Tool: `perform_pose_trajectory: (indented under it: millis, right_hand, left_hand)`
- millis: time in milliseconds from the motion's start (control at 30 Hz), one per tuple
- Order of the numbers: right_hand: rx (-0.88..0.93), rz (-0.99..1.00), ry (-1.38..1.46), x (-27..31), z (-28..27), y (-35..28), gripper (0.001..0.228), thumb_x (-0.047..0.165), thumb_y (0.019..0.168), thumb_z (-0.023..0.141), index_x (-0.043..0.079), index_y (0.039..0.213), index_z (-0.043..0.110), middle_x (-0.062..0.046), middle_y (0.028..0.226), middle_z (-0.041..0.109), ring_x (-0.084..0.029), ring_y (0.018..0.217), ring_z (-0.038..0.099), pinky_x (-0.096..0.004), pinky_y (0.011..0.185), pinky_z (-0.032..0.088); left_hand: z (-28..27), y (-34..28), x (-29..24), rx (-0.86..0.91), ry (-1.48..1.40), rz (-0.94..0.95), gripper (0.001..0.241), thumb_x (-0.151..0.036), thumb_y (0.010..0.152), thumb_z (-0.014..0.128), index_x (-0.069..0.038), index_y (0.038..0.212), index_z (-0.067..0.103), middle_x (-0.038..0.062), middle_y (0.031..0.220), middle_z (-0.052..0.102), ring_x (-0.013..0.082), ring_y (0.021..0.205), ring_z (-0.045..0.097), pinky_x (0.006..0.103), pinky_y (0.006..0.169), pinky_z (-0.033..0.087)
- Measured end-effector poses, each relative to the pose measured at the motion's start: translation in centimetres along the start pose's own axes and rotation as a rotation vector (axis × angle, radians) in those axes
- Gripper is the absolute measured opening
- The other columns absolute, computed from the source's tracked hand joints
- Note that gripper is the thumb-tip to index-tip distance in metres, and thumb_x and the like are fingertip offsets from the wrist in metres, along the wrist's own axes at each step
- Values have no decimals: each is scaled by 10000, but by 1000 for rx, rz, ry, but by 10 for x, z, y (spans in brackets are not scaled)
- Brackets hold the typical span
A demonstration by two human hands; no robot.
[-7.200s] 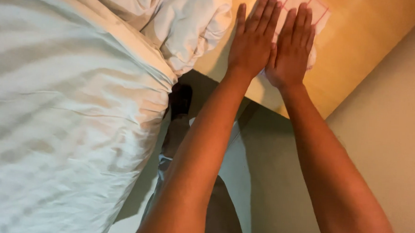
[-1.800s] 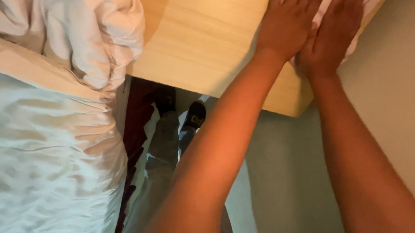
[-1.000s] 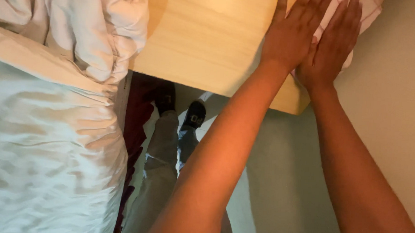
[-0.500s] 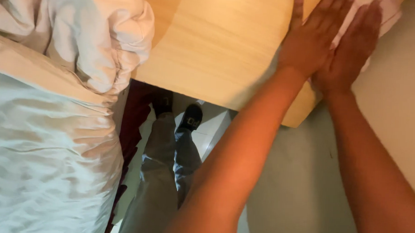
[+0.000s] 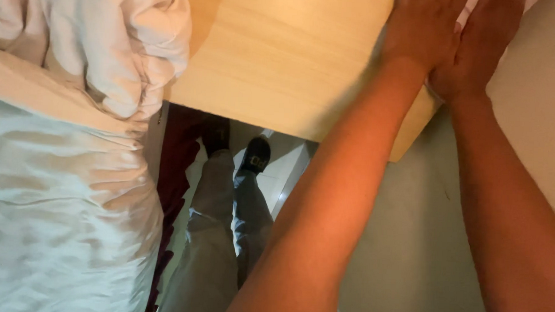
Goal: The person wipes a wooden desk, a bedside table, and the bed runner using a white cloth. They move between surfaces, wiping each area thoroughly with both hands.
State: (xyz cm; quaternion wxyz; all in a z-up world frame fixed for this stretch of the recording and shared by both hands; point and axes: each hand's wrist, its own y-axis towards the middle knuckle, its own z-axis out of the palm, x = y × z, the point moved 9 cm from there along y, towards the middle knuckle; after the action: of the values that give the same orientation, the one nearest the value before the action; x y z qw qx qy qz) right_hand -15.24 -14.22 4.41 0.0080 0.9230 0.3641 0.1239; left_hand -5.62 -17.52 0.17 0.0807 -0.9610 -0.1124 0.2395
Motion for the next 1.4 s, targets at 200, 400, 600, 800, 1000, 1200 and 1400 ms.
perform_pose_trajectory:
  millis: [200, 400, 600, 800, 1000, 1200, 1400]
  right_hand:
    - [6, 15, -10, 12, 1, -20, 643, 392, 1209, 273, 22, 1723, 168, -189, 1747, 148, -354, 1647, 138, -489, 1358, 109]
    - [22, 44, -14, 35, 0, -30, 641, 395, 1202, 268, 29, 1719, 172, -186, 1771, 152, -354, 1647, 143, -501, 1353, 112]
    - [30, 90, -21, 55, -4, -52, 642, 396, 1188, 253, 34, 1709, 153, -194, 1788, 137, -382, 1637, 138, -528, 1339, 120]
    - [23, 39, -36, 49, 4, -56, 635, 392, 1208, 258, 38, 1720, 131, -196, 1772, 123, -382, 1643, 128, -520, 1347, 122]
    - [60, 36, -63, 41, 1, -44, 650, 412, 1205, 277, 30, 1715, 148, -202, 1790, 144, -389, 1638, 138, -523, 1341, 127]
    - [61, 39, -46, 42, -3, -43, 662, 422, 1207, 289, 28, 1723, 161, -196, 1774, 137, -378, 1646, 143, -503, 1353, 134]
    - [36, 85, -70, 49, -1, -56, 663, 420, 1205, 297, 5, 1705, 163, -217, 1781, 138, -395, 1632, 144, -516, 1342, 137]
  left_hand:
    - [7, -35, 2, -18, 18, 54, 651, -447, 1066, 450, -187, 1636, 273, -27, 1664, 357, 182, 1544, 259, 572, 1242, 202]
    - [-4, -94, 9, -45, 27, 40, 783, -383, 1102, 523, -183, 1751, 132, -1, 1814, 70, 195, 1650, -1, 636, 1334, -25]
    - [-4, -119, 11, -41, 18, 74, 833, -421, 1049, 556, -186, 1738, 150, 4, 1803, 36, 214, 1666, -33, 626, 1338, -31]
    - [9, -115, 10, -51, -9, 59, 809, -408, 1070, 549, -201, 1745, 152, -4, 1809, 27, 203, 1677, -28, 609, 1345, -50]
    - [7, -108, 5, -63, 40, 28, 804, -410, 1103, 523, -186, 1767, 130, 2, 1824, 24, 208, 1660, -39, 556, 1327, -65]
    - [5, -103, 3, -21, 49, 41, 796, -441, 1125, 492, -178, 1774, 114, 8, 1805, 24, 213, 1661, -49, 581, 1325, -57]
    - [0, -116, 5, -35, 42, 74, 794, -440, 1083, 502, -185, 1741, 138, 8, 1806, 42, 222, 1662, -45, 629, 1325, -42]
